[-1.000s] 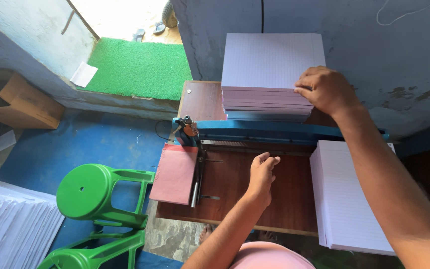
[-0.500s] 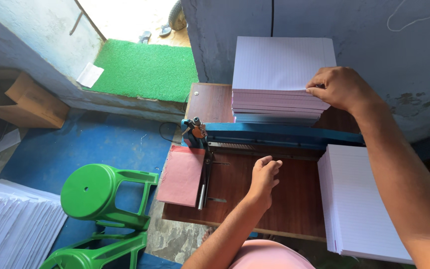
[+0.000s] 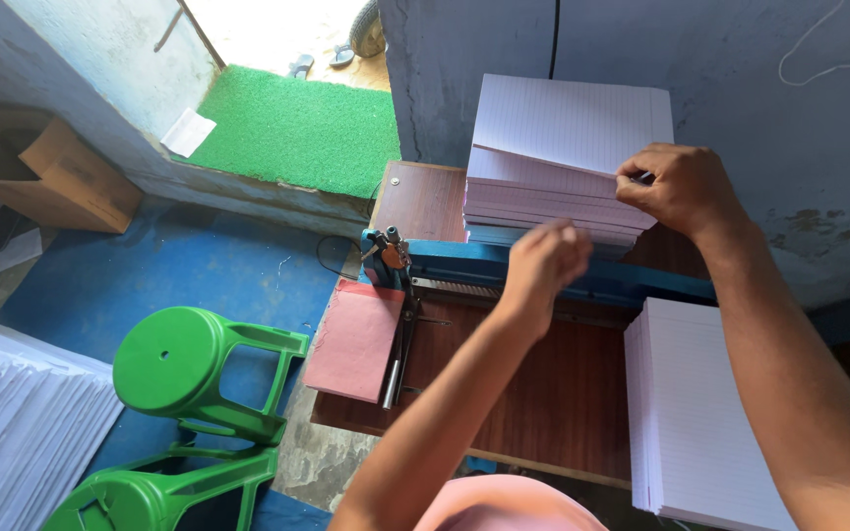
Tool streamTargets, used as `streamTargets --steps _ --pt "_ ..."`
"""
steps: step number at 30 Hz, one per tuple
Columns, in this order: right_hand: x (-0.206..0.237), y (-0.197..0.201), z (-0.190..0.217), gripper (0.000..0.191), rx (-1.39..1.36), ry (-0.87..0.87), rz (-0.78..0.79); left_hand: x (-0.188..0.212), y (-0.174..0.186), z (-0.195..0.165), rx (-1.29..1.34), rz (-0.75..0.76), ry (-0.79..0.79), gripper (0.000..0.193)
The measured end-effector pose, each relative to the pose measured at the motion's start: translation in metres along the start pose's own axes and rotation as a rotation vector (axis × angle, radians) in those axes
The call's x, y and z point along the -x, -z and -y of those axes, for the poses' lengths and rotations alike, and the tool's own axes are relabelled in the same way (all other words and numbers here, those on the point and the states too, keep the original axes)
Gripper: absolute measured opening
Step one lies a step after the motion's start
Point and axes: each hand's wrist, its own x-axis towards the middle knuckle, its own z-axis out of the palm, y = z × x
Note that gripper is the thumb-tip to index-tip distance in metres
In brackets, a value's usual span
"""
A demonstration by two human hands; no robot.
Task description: The person places lined paper sheets into a binding machine, then inserts a printed cover sheet and presses the machine to bind the pages. The person repeats this process for multiple notebooks, stacking the finished items on the table.
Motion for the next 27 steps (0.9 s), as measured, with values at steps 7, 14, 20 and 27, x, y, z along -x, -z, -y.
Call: streamTargets --steps 7,14,20,27 --pt "0.003 0.001 0.003 0.008 0.002 0.057 -0.105 -0.072 -0.017 -0.044 0.019 -0.19 -0.066 0.046" --pt "0.012 -0.002 0.015 0.013 -0.071 -0.041 -0.072 -0.089 -0.021 -0.059 -0.146 -0.29 -0.065 0.033" --pt "0.043 -0.011 0.042 0.013 -0.135 -0.115 -0.417 -0.085 -0.019 -0.061 -0.148 -0.34 -0.059 0.025" --pt "0.081 -0.035 0.092 0.041 -1.268 -0.982 -0.567 -0.05 0.006 -0.049 -0.077 -0.3 -0.112 0.026"
